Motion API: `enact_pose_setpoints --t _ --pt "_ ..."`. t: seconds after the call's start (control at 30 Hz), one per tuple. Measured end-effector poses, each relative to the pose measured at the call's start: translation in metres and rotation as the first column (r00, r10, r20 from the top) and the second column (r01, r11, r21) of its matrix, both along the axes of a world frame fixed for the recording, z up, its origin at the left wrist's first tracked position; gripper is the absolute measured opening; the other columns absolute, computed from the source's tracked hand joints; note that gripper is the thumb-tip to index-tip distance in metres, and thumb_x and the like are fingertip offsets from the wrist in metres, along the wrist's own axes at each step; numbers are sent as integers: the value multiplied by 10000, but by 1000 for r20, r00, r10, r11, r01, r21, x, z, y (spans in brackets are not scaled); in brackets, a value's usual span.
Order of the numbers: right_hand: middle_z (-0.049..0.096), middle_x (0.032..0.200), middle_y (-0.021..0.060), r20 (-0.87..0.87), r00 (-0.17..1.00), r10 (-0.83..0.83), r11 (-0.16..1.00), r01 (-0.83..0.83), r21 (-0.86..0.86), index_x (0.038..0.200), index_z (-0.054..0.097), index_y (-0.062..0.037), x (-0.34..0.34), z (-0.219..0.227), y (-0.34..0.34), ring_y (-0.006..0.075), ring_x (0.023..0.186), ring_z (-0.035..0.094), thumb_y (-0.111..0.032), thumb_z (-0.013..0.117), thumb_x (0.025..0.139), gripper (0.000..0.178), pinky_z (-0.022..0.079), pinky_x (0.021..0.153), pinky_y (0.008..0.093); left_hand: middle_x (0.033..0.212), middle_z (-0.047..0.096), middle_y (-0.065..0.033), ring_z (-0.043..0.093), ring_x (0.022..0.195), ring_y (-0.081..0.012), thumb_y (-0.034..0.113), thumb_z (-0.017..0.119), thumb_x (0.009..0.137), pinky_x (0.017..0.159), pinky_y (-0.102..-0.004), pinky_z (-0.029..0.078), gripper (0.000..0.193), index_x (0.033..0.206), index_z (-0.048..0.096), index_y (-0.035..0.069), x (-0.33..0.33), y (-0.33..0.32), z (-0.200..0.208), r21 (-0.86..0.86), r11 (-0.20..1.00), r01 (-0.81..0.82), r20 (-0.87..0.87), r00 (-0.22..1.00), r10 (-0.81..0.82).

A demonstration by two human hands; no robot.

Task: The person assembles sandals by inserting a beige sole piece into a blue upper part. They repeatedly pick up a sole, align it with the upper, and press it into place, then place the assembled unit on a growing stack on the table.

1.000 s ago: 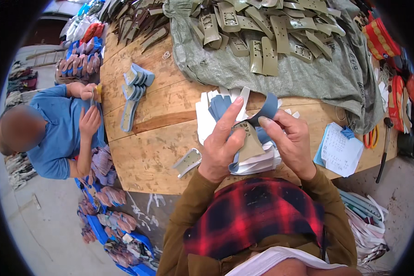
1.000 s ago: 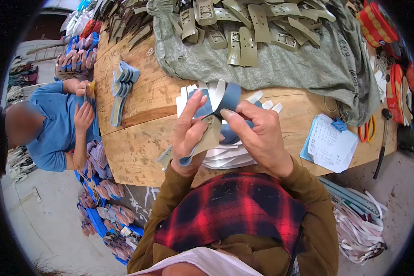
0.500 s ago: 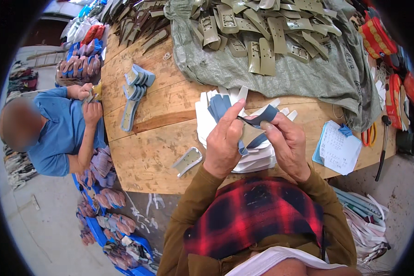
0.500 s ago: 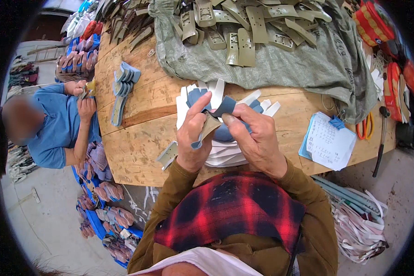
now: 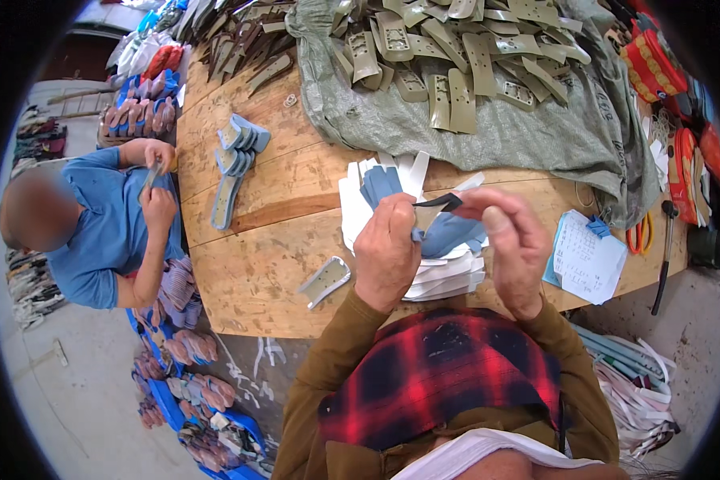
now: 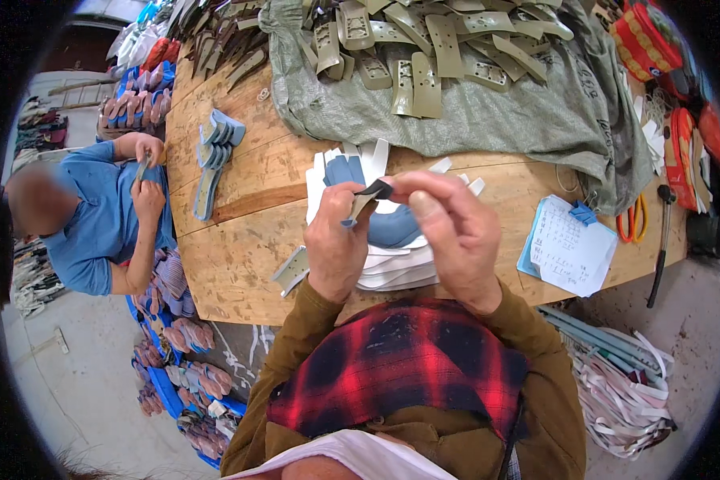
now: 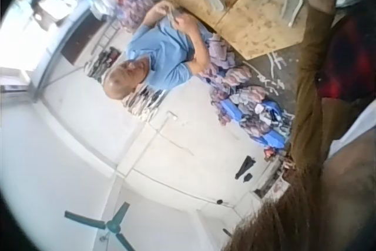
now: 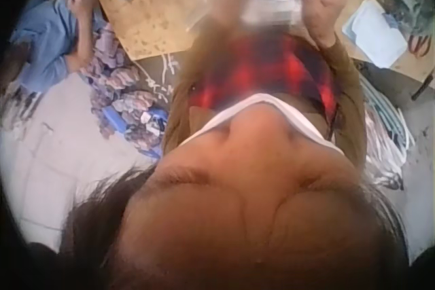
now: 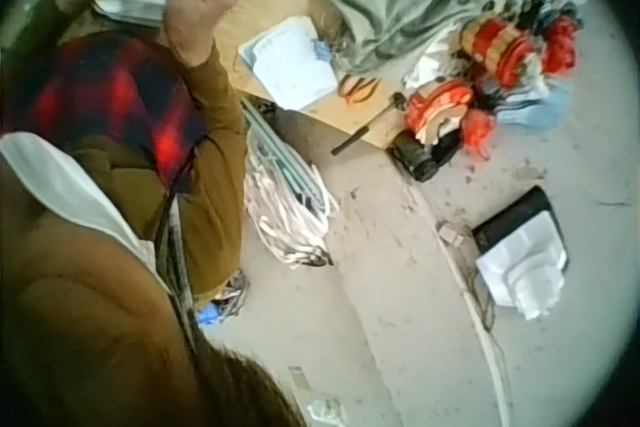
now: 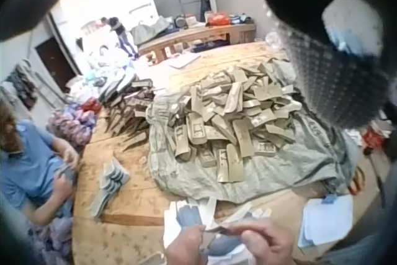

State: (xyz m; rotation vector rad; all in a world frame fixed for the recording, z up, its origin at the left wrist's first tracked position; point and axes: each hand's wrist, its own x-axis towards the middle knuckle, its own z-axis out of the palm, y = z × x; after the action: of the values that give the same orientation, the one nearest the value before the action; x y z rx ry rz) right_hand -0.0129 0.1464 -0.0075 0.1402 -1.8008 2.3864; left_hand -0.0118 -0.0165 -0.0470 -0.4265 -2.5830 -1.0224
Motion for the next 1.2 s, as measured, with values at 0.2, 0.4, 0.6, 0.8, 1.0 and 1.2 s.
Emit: enact_pose_setpoints --t 0.2,0.4,0.6,0.8,1.0,1.2 --pt "622 861 33 198 938 285 951 -303 67 1011 671 31 -37 -9 28 90 736 581 -87 581 961 157 478 687 237 921 630 -210 627 833 -391 152 615 939 693 -427 499 282 1121 504 -32 4 2 32 282 956 -79 496 865 -75" --pt "538 757 -32 274 819 505 852 -524 -4 855 678 10 -39 -20 22 35 657 509 -100 667 905 121 410 578 212 958 637 -242 636 893 -380 185 536 996 768 -408 489 339 1225 482 -60 6 2 38 489 871 44 537 772 -340" --pt "590 757 -27 291 924 248 957 -187 -220 917 694 -41 -49 -28 11 28 594 490 -169 601 965 165 385 537 192 1026 634 -226 633 920 -379 205 530 999 822 -398 484 385 1297 460 -28 9 -6 34 469 874 129 630 644 -433" --pt "579 751 -28 360 847 390 907 -421 8 959 669 -56 -36 -32 18 26 625 499 -198 600 973 158 392 529 192 1018 637 -74 605 914 -165 177 491 1012 833 -306 483 324 1269 494 -20 14 -14 21 626 774 -90 669 572 -475" --pt "613 784 -10 186 961 206 966 -230 117 983 662 -14 -33 -26 13 38 663 522 -160 596 966 161 425 580 202 872 697 -94 685 828 -181 223 509 1005 684 -316 520 261 1166 527 19 9 -40 37 518 820 -245 622 766 -164" --pt "662 999 124 -162 904 396 596 -119 794 1098 651 -15 -12 -48 22 266 939 641 -168 685 874 274 510 809 350 1057 666 -174 658 961 -258 208 554 992 803 -349 514 348 1263 514 -7 20 -152 -16 60 886 -461 428 813 394"
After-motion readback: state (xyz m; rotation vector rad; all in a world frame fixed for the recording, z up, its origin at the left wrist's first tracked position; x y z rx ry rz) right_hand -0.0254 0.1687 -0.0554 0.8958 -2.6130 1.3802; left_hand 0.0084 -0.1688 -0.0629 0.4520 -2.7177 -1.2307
